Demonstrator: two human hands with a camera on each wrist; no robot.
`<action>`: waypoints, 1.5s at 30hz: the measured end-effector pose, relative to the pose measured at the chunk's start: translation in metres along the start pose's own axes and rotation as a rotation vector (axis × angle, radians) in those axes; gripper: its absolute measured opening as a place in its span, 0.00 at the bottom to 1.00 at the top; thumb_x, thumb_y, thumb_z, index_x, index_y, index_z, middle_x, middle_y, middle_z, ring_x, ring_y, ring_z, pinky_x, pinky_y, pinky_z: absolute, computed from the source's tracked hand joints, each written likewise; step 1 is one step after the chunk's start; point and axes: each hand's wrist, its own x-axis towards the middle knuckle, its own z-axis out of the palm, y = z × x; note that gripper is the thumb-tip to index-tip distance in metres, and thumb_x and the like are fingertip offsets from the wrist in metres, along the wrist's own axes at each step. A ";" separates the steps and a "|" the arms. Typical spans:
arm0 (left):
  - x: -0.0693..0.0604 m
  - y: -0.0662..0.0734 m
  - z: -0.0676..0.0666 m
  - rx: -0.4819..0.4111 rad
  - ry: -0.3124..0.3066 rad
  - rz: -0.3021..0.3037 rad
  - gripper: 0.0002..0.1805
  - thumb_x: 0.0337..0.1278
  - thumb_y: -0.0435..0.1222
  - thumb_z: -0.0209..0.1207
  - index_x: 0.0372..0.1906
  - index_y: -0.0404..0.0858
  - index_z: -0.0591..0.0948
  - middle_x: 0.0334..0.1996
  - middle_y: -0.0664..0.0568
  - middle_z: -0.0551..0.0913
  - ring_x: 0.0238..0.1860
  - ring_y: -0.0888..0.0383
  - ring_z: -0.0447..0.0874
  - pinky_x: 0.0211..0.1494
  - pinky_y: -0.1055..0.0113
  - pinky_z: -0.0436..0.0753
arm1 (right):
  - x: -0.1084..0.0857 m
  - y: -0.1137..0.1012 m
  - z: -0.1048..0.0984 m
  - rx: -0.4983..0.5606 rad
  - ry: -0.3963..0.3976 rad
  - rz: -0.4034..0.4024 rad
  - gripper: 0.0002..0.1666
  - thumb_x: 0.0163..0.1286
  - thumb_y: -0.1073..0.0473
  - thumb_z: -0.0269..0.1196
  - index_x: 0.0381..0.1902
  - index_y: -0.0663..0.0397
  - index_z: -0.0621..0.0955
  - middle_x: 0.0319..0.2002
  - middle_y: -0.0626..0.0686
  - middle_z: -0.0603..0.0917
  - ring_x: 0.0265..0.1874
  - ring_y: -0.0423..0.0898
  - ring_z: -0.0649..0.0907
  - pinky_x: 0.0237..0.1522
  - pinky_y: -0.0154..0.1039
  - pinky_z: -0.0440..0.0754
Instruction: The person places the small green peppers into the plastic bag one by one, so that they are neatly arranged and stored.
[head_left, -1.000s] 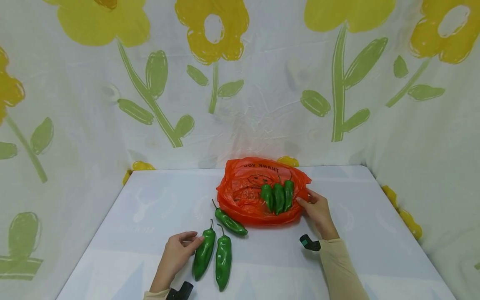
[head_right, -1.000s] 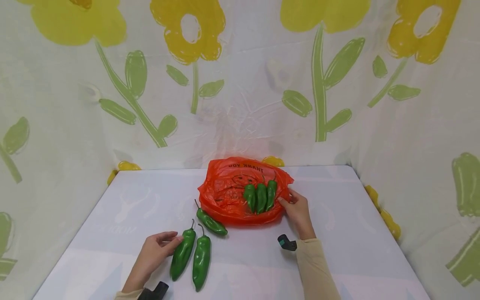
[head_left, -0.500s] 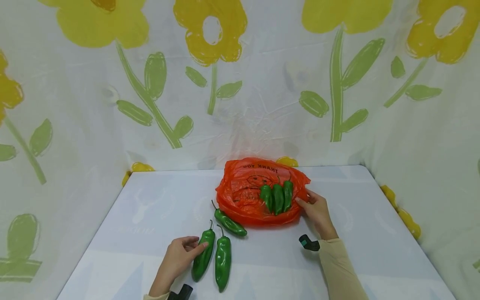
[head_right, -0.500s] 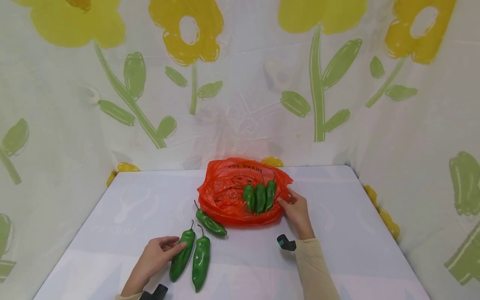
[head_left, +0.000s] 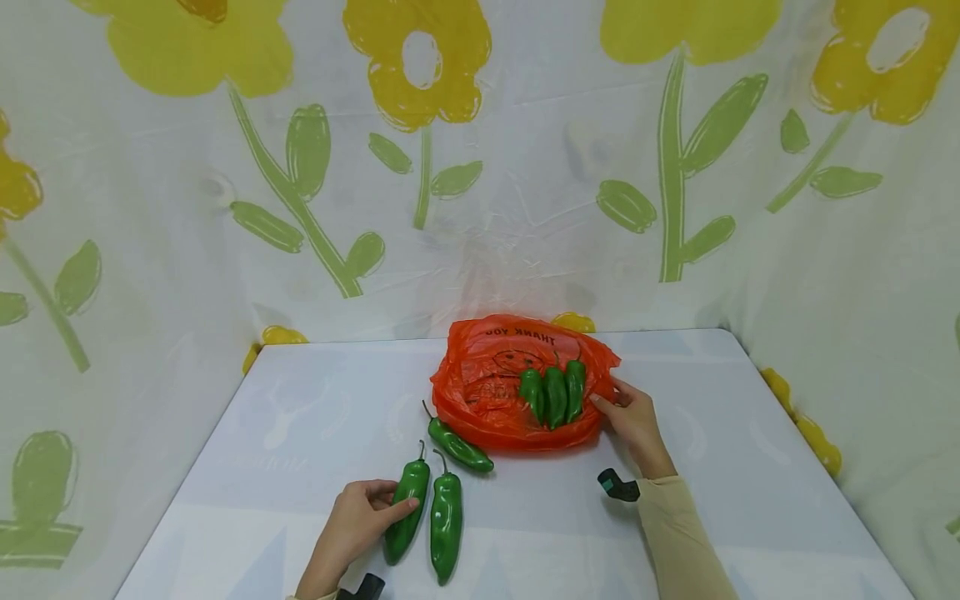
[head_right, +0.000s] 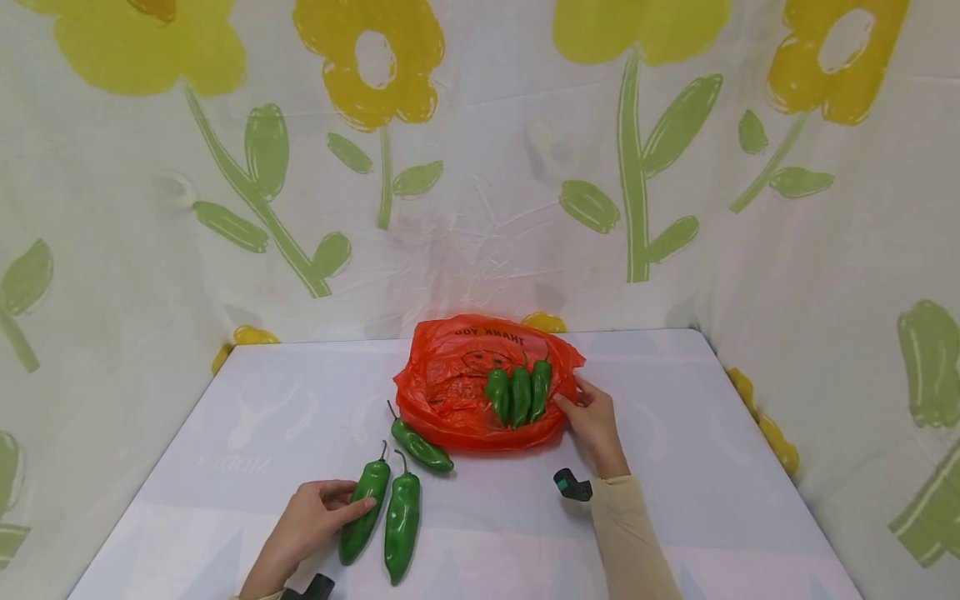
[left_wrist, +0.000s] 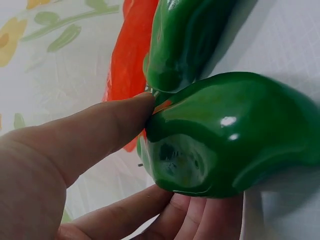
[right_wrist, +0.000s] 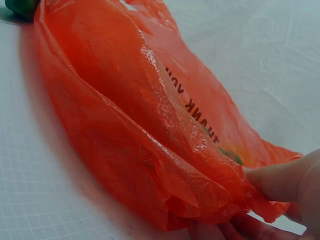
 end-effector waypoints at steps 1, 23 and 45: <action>0.000 0.000 0.000 -0.002 -0.001 -0.001 0.29 0.50 0.45 0.78 0.51 0.28 0.87 0.34 0.50 0.90 0.34 0.59 0.87 0.36 0.66 0.85 | 0.000 0.000 0.000 -0.003 0.000 -0.001 0.39 0.77 0.54 0.61 0.81 0.54 0.63 0.71 0.69 0.74 0.62 0.58 0.81 0.55 0.40 0.87; -0.003 -0.003 -0.009 -0.026 0.028 -0.032 0.26 0.49 0.46 0.78 0.47 0.30 0.88 0.34 0.50 0.91 0.33 0.59 0.87 0.35 0.65 0.85 | -0.003 0.001 0.001 -0.013 -0.005 0.001 0.39 0.77 0.54 0.61 0.81 0.55 0.62 0.73 0.68 0.72 0.64 0.60 0.78 0.56 0.39 0.87; -0.004 0.008 -0.016 -0.142 0.055 -0.038 0.32 0.52 0.49 0.76 0.54 0.28 0.86 0.35 0.51 0.90 0.30 0.59 0.88 0.34 0.66 0.86 | -0.003 -0.004 -0.002 -0.004 -0.020 -0.001 0.39 0.78 0.53 0.61 0.81 0.55 0.62 0.71 0.68 0.74 0.51 0.46 0.84 0.46 0.30 0.88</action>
